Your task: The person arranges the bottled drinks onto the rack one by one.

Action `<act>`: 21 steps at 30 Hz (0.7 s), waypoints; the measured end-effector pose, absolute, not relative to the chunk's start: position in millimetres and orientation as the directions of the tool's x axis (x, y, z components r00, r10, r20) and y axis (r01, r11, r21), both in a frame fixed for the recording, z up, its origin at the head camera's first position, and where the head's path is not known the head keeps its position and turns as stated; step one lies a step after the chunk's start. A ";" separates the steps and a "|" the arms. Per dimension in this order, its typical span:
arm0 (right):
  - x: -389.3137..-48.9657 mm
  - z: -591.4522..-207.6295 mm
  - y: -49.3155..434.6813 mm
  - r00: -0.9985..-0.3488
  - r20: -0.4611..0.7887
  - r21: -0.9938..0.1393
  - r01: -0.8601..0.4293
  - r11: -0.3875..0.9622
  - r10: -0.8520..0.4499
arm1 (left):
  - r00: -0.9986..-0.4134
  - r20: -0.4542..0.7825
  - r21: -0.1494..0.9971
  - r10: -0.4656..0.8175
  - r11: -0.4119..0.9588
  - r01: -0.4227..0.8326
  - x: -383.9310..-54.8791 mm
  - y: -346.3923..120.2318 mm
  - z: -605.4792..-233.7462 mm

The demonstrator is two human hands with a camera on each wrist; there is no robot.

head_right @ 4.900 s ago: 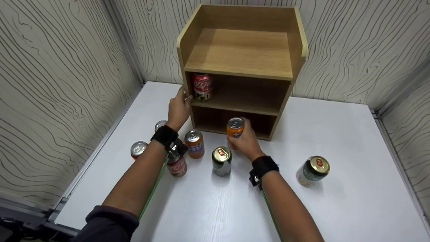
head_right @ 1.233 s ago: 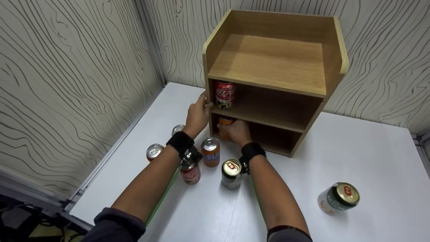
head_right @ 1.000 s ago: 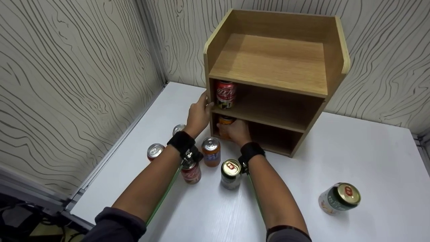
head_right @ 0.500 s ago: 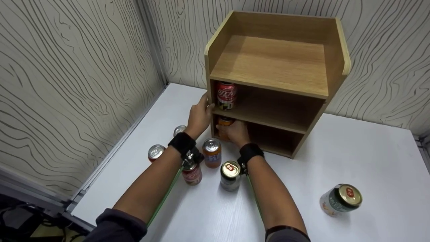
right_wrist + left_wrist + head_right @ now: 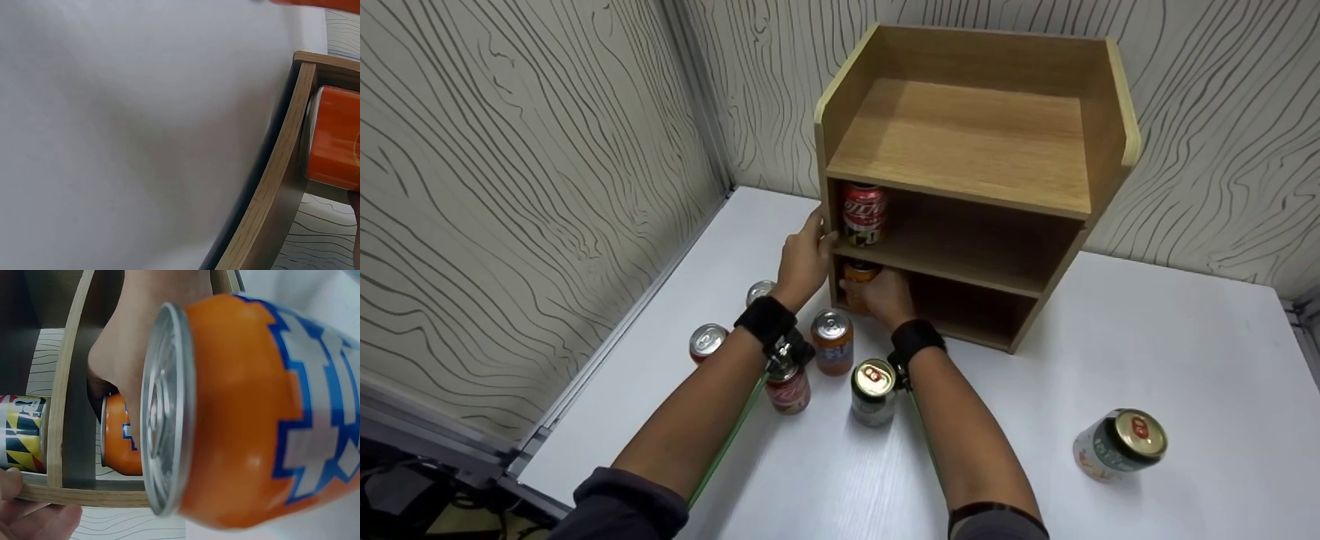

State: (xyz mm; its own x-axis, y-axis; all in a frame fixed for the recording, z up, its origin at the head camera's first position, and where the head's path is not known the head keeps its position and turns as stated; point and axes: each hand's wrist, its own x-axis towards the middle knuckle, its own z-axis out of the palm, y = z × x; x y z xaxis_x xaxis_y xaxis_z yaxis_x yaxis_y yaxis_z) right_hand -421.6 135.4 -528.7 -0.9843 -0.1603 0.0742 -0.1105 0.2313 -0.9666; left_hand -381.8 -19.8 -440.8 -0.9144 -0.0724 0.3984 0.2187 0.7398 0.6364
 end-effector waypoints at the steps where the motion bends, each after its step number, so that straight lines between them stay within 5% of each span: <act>1: -421.3 -528.9 135.2 -0.983 0.083 -0.966 -0.120 0.230 -0.164 | -0.915 0.396 0.638 -0.073 0.738 0.217 -381.7 -19.9 -440.6; 21: -422.2 -533.3 138.4 -0.983 0.093 -0.908 -0.150 0.392 -0.160 | -0.900 0.431 0.630 -0.064 0.736 0.249 -382.5 -19.3 -442.8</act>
